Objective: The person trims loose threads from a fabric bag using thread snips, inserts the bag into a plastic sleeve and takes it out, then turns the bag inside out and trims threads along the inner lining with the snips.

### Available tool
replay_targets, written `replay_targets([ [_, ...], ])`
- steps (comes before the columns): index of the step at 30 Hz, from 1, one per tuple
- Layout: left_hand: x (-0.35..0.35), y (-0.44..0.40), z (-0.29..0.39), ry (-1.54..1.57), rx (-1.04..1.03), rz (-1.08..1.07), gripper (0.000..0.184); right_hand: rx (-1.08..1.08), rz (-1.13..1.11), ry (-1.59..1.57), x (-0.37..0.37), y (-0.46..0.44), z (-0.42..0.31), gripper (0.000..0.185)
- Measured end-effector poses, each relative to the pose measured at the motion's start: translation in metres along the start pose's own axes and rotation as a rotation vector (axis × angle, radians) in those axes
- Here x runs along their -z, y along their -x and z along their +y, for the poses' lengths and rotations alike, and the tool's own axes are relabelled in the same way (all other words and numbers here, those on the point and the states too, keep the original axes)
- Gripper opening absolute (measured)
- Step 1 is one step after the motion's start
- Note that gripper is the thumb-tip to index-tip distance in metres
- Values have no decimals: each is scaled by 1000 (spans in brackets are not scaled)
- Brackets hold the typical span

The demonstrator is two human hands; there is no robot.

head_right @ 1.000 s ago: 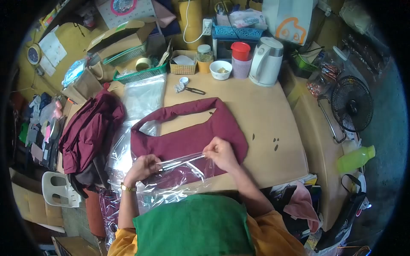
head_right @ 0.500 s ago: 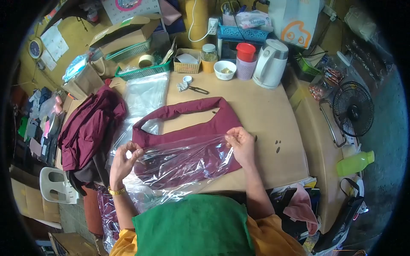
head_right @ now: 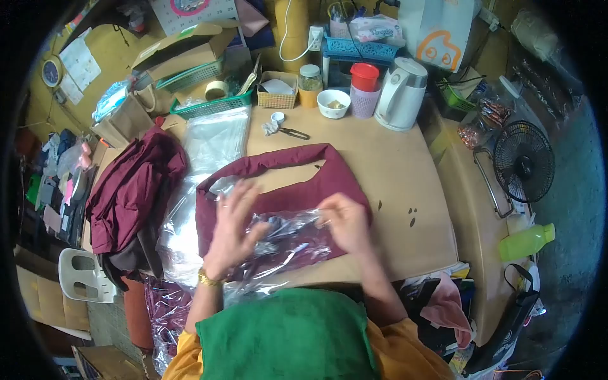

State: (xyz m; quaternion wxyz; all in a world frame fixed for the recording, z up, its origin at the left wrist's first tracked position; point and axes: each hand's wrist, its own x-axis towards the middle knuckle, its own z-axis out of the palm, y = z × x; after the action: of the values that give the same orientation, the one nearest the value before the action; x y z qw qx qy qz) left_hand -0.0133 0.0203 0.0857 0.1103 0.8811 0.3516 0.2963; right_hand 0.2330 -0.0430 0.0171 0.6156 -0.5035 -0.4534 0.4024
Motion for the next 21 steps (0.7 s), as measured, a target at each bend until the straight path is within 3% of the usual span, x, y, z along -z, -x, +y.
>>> replay_targets([
  [1,-4,-10,14,59,-99,-9,58,-13,-20,109,-21,5,-9,5],
  [3,-17,-18,17,372,-104,-243,54,228,-26,299,-45,8,-23,10],
  [4,-21,-19,26,431,-47,-83,38,231,-28,299,-45,6,-24,10],
  [5,-18,-19,26,428,-48,-81,38,253,17,326,-44,3,-25,12],
  [8,-8,-12,19,577,296,-210,11,208,131,318,-26,-5,-10,15],
  [9,-5,-6,11,757,415,-340,11,187,179,257,-21,-8,-5,15],
  [11,-4,-1,-1,904,387,-537,22,170,193,337,-7,-12,-2,15],
  [12,-7,0,1,903,392,-534,22,144,126,371,-8,-11,-11,15],
  [13,-12,0,8,822,307,-338,30,115,61,405,-8,-10,-18,15],
  [15,-24,0,17,736,228,-145,38,149,11,327,-21,-8,-24,14],
  [17,-36,-2,18,1156,288,-194,45,174,-117,381,-27,-6,-28,14],
  [18,-30,-4,18,1072,380,-329,31,182,-99,415,-29,-6,-25,13],
  [21,-36,0,12,1207,440,-286,19,267,38,378,-28,-9,-23,12],
])
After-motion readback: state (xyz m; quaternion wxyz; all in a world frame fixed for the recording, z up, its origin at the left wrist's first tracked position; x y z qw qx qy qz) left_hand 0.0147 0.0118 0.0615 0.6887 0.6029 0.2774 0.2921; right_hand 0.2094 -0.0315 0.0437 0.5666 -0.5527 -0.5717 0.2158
